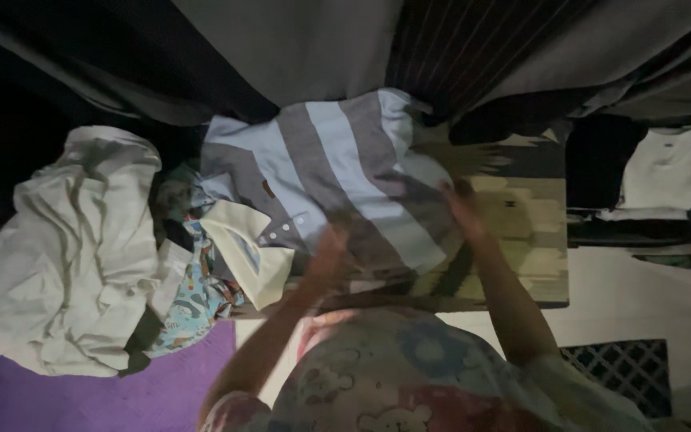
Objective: The person picks up a striped polo shirt from a pile of laundry on a bench and folds it by tucking the sides and sleeves inward before smoothing it flat.
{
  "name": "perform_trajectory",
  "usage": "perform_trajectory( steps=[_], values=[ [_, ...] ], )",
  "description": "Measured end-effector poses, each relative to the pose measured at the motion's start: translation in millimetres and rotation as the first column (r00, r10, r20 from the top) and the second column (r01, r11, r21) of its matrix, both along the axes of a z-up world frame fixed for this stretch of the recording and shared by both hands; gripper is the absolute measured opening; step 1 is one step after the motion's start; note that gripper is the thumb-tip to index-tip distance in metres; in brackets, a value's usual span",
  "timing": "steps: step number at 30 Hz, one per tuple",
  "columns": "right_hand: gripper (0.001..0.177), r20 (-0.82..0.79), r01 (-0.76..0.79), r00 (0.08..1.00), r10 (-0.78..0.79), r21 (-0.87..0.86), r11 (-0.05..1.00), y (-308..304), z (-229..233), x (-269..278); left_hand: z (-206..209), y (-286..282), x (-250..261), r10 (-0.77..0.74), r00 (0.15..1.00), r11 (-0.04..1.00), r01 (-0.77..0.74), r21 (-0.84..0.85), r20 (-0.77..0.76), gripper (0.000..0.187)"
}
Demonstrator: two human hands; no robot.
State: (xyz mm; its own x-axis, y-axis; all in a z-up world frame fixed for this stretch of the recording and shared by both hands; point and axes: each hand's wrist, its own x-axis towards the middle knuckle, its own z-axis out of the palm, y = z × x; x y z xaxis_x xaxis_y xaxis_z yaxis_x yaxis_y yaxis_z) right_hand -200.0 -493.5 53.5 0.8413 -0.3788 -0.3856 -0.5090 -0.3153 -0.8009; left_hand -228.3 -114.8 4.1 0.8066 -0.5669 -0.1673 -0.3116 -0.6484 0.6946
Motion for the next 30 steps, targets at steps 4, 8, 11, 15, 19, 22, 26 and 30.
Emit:
perform_trajectory(
  steps=[4,8,11,15,19,22,26,30],
  values=[
    [0.046,-0.143,0.144,0.980,-0.139,0.028,0.989,-23.7,11.2,-50.2,-12.7,-18.8,-70.4,-0.148,0.946,0.972,0.193,-0.133,0.289,0.052],
    [0.037,0.021,-0.172,0.985,0.170,0.116,0.978,-61.3,-18.2,-83.4,-14.5,-3.0,-87.8,-0.104,0.982,0.993,0.112,-0.040,0.158,0.044],
    [0.047,0.055,-0.239,0.965,0.258,-0.230,0.943,-66.0,-41.3,-68.4,-23.6,11.4,-88.9,-0.088,0.947,0.995,0.101,-0.026,0.310,0.027],
    [0.044,0.225,-0.339,0.863,0.452,-0.404,0.850,-42.8,-60.6,-30.8,-32.8,8.0,-63.8,-0.117,0.970,0.991,0.101,0.083,0.212,0.033],
    [0.039,0.198,-0.202,0.958,0.207,-0.045,0.978,-30.8,-63.8,-14.1,-21.8,49.6,-32.2,0.110,0.893,0.933,0.060,-0.356,0.437,0.029],
    [0.034,0.164,0.016,0.984,-0.070,0.311,0.950,-34.6,-59.7,-17.2,2.0,96.1,-34.5,0.502,0.821,0.844,-0.395,-0.363,0.273,0.029],
    [0.030,0.065,0.182,0.951,-0.303,0.674,0.716,-29.8,-58.5,-23.6,21.4,97.3,-39.7,0.871,0.475,0.452,-0.673,-0.586,0.126,0.031],
    [0.026,0.003,0.232,0.911,-0.413,0.825,0.516,-16.0,-63.0,-23.8,4.3,50.3,-55.8,0.655,0.006,-0.371,-0.868,-0.328,-0.756,0.035]
  ],
)
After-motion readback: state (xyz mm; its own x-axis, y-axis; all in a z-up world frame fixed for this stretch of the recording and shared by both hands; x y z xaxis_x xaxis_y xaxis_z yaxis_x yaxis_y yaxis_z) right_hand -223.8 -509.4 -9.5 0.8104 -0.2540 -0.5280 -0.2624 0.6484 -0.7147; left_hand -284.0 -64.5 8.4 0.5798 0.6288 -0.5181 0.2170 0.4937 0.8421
